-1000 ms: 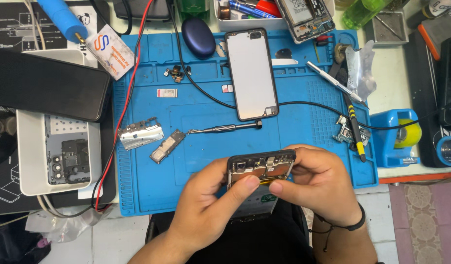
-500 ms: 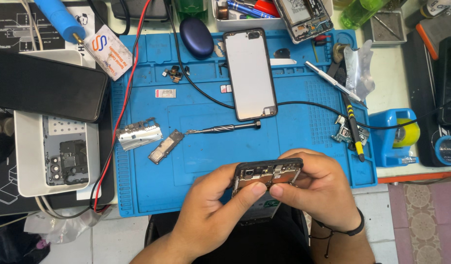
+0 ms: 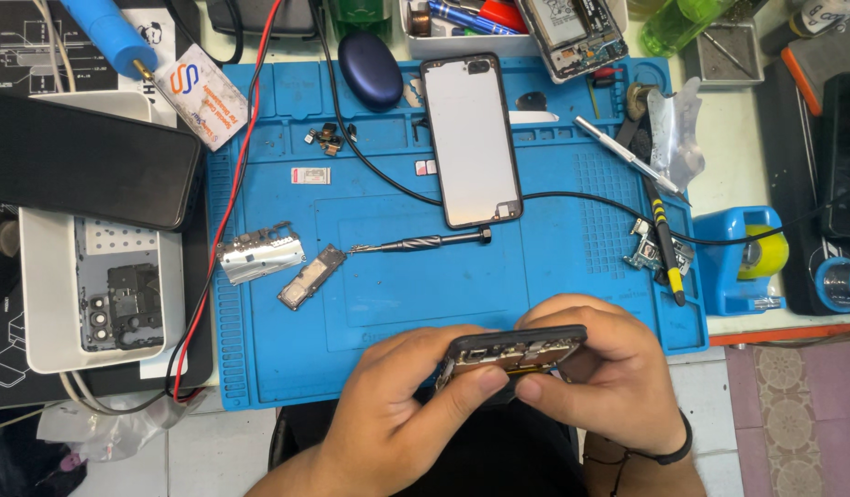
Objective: The person assembles a smartphone by placing the battery and internal components into the chassis, securing them with screws, and connecting flex cables. The person then attaches the display assembly to the phone body.
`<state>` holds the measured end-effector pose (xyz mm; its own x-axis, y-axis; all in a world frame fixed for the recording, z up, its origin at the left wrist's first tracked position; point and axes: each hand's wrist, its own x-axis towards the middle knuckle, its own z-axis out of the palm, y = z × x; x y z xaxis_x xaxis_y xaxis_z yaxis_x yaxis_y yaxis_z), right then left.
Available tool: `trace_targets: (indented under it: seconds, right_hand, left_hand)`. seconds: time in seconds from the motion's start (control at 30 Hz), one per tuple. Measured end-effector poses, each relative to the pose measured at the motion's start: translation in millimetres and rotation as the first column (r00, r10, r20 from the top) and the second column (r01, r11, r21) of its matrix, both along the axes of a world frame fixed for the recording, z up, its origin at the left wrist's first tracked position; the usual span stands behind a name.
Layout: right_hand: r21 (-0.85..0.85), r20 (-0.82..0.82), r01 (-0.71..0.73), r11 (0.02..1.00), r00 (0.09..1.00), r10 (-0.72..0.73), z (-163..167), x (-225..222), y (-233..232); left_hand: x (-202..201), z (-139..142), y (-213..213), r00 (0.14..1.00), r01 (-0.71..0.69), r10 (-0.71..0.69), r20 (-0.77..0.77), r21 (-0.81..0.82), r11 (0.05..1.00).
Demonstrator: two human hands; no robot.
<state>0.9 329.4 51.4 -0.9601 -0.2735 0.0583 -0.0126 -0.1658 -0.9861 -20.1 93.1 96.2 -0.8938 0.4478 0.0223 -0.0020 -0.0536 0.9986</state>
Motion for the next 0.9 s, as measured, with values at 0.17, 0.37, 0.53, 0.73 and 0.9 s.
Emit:
trace_targets:
  seconds: [0.17,0.37,0.53,0.73,0.9]
  right_hand:
    - [0.024,-0.037,0.003,1.0,0.999,-0.002,2.8,-0.9,2.1]
    - [0.125,-0.133,0.046,0.991,0.991,-0.03,6.0,-2.7,-0.8]
    - [0.015,-0.134,0.066,0.998,0.989,-0.064,8.3,-0.4,-6.8]
    - [-0.048,-0.128,0.078,0.996,0.988,-0.083,8.8,1.5,-10.7]
    - [0.067,-0.135,0.104,0.992,0.986,-0.094,8.1,4.6,-5.8]
  left_hand:
    - [0.5,2.6,-0.9,0.987,-0.009,0.0,-0.163,-0.052,0.999]
    - [-0.6,3.4,-2.8,0.967,-0.019,-0.012,-0.255,-0.121,0.992]
    - [0.8,3.9,-1.6,0.973,-0.018,-0.008,-0.231,-0.109,0.994]
    - [2.1,3.9,0.2,0.987,-0.017,0.01,-0.163,-0.04,0.999]
    - [1.9,5.2,1.5,0.997,0.002,0.0,-0.083,0.026,1.0]
